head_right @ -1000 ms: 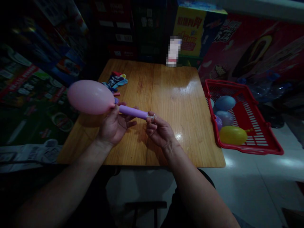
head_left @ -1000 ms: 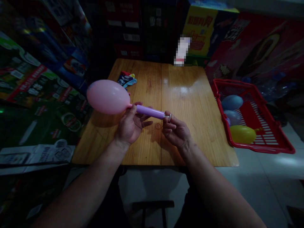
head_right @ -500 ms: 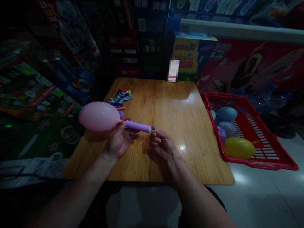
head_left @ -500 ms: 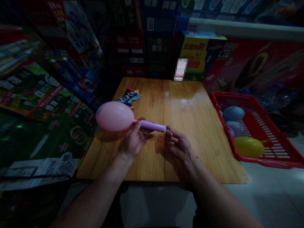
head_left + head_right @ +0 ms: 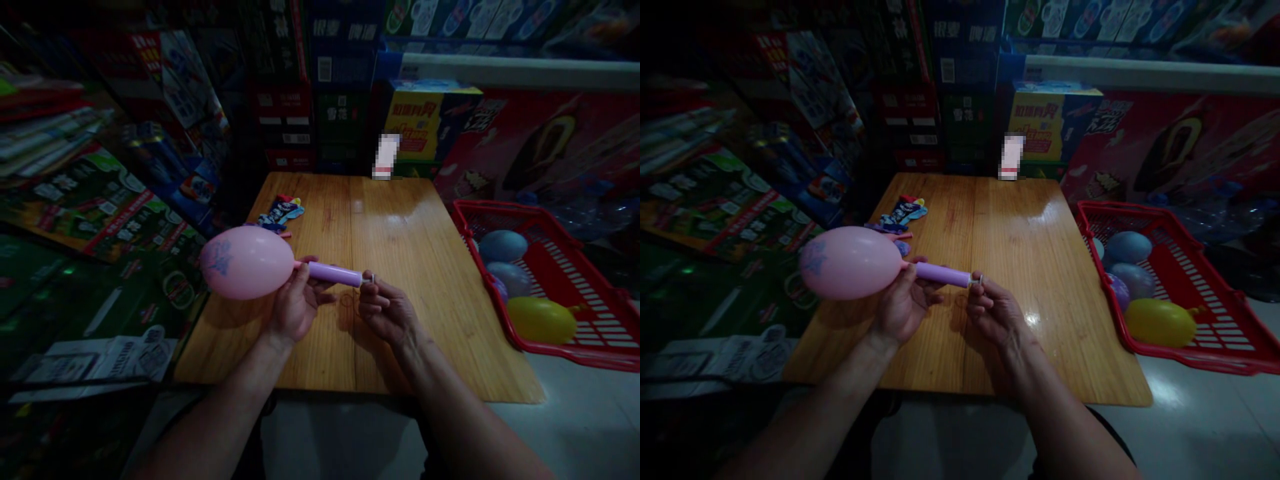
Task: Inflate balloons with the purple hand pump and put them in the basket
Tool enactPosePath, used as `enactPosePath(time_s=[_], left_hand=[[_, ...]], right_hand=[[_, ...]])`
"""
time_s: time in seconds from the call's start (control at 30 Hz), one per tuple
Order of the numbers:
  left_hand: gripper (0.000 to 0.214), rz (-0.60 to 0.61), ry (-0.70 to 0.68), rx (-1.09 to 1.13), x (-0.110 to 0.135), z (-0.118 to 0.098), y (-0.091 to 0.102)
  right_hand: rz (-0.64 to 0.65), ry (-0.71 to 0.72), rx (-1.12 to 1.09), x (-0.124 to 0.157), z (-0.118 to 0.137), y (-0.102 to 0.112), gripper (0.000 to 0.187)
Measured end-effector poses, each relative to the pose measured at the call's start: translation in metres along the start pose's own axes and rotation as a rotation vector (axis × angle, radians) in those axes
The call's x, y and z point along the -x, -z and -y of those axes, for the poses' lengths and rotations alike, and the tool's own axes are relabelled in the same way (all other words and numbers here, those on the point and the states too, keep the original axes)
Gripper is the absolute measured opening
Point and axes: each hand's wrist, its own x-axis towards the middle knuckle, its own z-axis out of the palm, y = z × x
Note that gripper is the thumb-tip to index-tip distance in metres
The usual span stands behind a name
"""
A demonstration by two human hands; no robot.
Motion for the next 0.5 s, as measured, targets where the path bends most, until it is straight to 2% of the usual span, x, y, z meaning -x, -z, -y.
enactPosePath(time_s=[0.13, 0.27, 0.4, 0.5], left_hand=[[0.039, -0.037, 0.003, -0.021, -0.002, 0.005, 0.000], [0.034, -0.049, -0.027, 0.009, -0.011, -0.007, 0.006], [0.036, -0.063, -0.110, 0.035, -0.011, -0.016, 0.006], [0.037, 0.014, -0.013, 0.023, -0.003, -0.007, 0.000]], right_hand=[[0.009, -0.023, 0.024, -0.004, -0.010, 0.000, 0.012], [0.021, -0.027, 0.047, 0.002, 0.013, -0.003, 0.008], [0.003, 0.045, 0.003, 0.010, 0.029, -0.004, 0.011], [-0.015, 0.022, -0.026, 0.008, 0.016, -0.001, 0.010]])
